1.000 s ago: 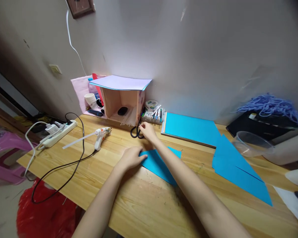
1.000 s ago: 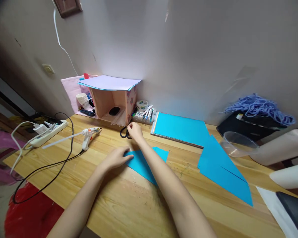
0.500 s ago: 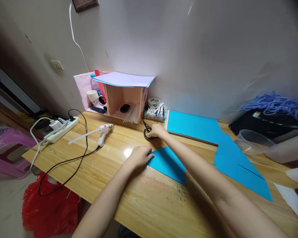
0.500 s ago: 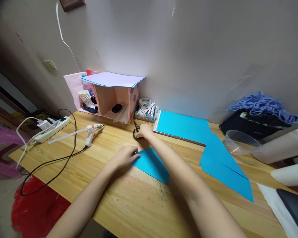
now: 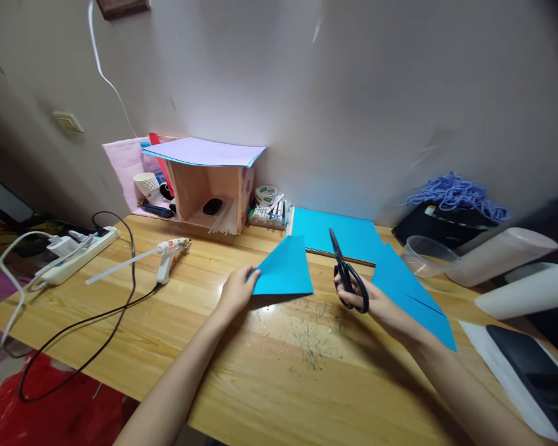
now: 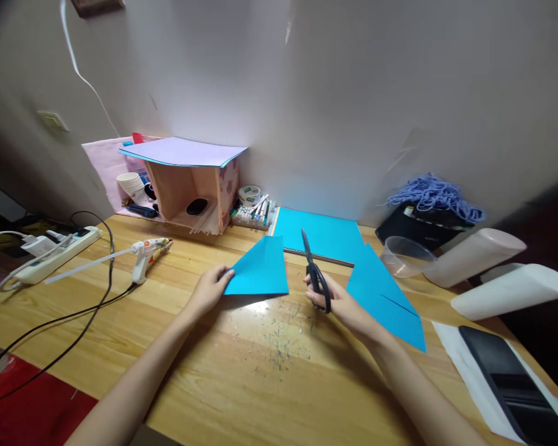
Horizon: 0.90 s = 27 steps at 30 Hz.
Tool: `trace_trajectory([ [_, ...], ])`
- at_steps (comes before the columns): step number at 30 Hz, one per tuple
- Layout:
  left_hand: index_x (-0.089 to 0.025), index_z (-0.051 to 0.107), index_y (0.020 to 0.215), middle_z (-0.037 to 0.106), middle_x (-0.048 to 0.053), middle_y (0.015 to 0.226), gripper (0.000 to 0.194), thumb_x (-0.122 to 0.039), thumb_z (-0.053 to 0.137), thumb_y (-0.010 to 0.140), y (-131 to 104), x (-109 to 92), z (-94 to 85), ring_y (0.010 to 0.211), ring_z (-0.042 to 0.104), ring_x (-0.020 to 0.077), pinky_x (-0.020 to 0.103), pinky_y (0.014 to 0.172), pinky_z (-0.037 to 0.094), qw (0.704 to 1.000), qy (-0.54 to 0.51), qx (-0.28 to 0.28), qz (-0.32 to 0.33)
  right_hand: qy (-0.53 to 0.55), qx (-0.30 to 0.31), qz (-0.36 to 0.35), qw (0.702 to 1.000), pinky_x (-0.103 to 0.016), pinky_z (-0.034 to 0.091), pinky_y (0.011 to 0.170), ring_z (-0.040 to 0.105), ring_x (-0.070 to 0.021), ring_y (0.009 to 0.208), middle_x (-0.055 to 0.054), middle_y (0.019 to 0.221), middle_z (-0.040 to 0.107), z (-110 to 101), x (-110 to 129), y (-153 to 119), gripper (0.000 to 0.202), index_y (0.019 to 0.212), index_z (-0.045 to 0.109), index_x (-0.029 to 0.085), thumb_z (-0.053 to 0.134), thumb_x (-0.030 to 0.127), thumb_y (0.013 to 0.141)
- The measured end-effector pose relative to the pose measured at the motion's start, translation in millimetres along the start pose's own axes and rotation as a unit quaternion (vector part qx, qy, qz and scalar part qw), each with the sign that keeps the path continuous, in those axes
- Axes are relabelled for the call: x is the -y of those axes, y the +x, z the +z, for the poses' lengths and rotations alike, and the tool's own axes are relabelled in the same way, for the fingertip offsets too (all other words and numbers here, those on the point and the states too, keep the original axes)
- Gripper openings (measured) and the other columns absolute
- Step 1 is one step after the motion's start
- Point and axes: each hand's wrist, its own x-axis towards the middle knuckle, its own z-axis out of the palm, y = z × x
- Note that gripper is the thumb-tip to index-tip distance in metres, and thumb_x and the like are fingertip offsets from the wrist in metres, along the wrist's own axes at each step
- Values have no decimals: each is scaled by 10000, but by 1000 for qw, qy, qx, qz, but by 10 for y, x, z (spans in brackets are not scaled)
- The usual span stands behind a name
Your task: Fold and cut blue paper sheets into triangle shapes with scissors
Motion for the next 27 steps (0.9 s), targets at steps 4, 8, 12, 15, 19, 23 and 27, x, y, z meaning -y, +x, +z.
trace_trajectory([
  [4,-158,570,747,577,11,696,314,-432,428,805,46,19,20,676,522,159,225,603,365,994,-105,-42,-7,174,20,-6,984,-230,378,584,437,-109,612,12,678,439,278,-236,-76,274,834,462,177,614,393,761],
  [8,-142,567,744,555,11,660,347,-481,491,750,79,42,9,621,500,147,214,560,366,978,-193,-72,-29,362,148,17,920,-231,388,493,380,-87,492,35,619,364,586,-284,9,377,837,443,182,452,558,810],
  [12,-142,551,780,530,-10,617,376,-511,532,709,101,41,-34,531,466,116,194,486,346,957,-265,-99,-68,404,198,22,893,-240,409,491,407,-79,471,18,664,421,734,-307,79,530,865,436,184,352,697,761],
  [15,-147,546,787,495,-29,571,364,-502,537,709,99,8,-74,449,399,87,175,410,289,953,-262,-123,-92,404,242,48,881,-310,462,545,439,-91,461,9,653,445,753,-380,93,643,860,449,167,281,770,711],
  [19,-146,549,805,485,-30,551,368,-502,538,711,91,-35,-97,415,365,81,172,373,253,951,-263,-128,-101,394,287,69,870,-361,492,539,486,-119,447,-1,599,479,741,-480,94,691,872,472,141,283,782,697],
  [23,-132,555,793,514,-12,610,380,-496,574,686,83,-61,-81,493,430,94,173,440,319,947,-288,-106,-98,367,289,68,881,-352,500,525,519,-131,444,-14,589,513,747,-501,99,684,894,481,127,297,762,716],
  [27,-130,568,794,528,3,665,355,-476,554,716,54,-75,-50,562,452,106,178,495,336,958,-257,-98,-80,361,289,70,884,-328,501,499,515,-123,422,0,556,499,757,-481,106,676,873,497,119,280,745,740],
])
